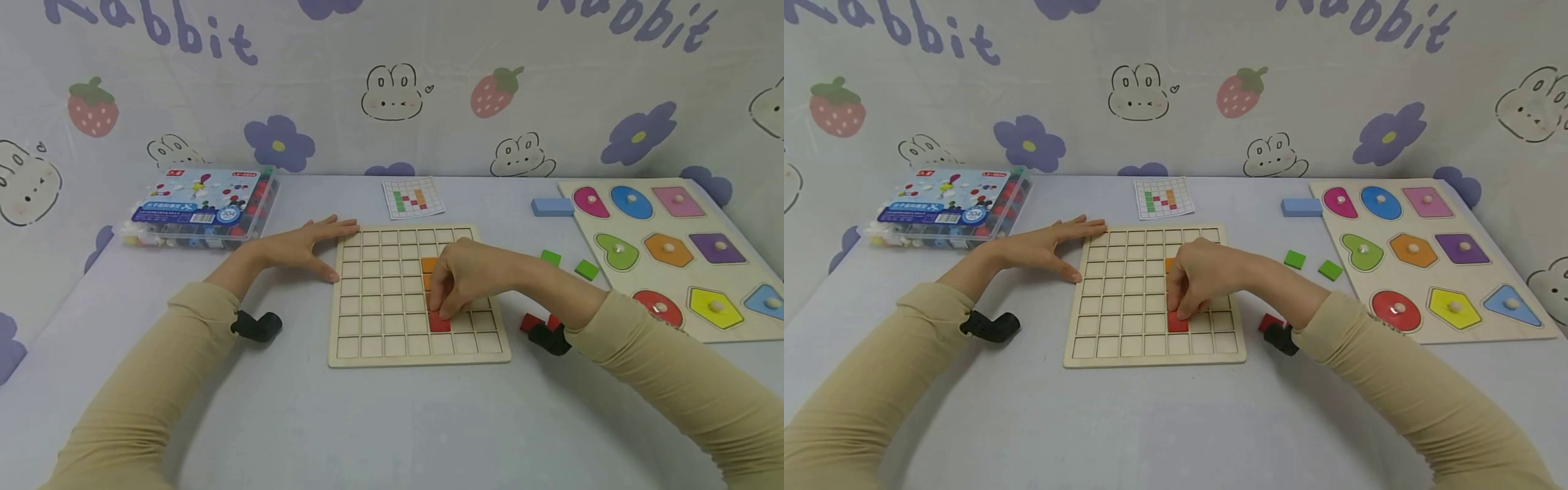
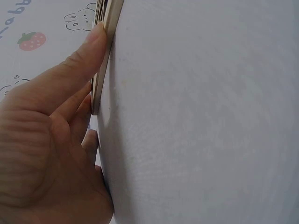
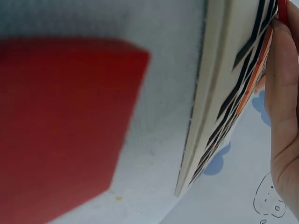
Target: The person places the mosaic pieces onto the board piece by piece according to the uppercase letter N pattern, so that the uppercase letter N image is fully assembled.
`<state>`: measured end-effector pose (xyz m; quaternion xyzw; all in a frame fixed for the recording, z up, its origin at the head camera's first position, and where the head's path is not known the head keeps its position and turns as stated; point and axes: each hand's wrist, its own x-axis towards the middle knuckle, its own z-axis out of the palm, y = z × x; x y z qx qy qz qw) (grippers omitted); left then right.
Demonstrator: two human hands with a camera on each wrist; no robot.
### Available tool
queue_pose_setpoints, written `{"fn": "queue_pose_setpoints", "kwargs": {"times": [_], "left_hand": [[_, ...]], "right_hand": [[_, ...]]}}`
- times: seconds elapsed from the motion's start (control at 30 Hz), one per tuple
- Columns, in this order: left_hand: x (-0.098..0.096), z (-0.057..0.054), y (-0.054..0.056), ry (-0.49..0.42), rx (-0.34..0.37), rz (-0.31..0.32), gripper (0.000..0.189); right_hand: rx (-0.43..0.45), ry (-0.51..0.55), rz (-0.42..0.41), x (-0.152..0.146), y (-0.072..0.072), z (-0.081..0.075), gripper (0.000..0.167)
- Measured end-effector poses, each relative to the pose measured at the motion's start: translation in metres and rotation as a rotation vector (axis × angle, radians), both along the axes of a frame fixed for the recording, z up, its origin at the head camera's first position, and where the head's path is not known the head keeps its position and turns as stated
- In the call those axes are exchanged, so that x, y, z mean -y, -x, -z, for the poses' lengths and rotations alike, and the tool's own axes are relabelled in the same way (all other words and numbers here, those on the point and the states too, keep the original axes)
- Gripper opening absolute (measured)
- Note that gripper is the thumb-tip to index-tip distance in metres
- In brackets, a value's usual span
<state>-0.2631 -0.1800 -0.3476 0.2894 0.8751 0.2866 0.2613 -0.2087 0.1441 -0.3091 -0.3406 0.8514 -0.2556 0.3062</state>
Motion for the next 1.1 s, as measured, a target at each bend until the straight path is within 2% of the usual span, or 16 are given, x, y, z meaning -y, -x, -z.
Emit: {"fn": "queue_pose_setpoints", "kwargs": {"times": [0.53,0.73,0.93,1.1], "left_hand": [[0.000,-0.001,-0.001,0.002,0.000,0.002,0.097],[0.000,-0.002,0.000,0.000,0.003,0.003,0.097],[0.000,-0.002,-0.001,0.001,0.008,-0.001,0.097],[0.000,-0.002,-0.001,0.003,0.007,0.000,0.097]], "right_hand": [[-0.021,-0.007,-0.002,-0.003,0.000,-0.003,0.009],[-0.055,0.028,-0.002,-0.013,0.004,-0.009,0.010],[-0.080,0.001,0.013,-0.027,0.006,-0.015,0.011],[-0.068,-0.013,0.044,-0.044,0.006,-0.017,0.013]]}}
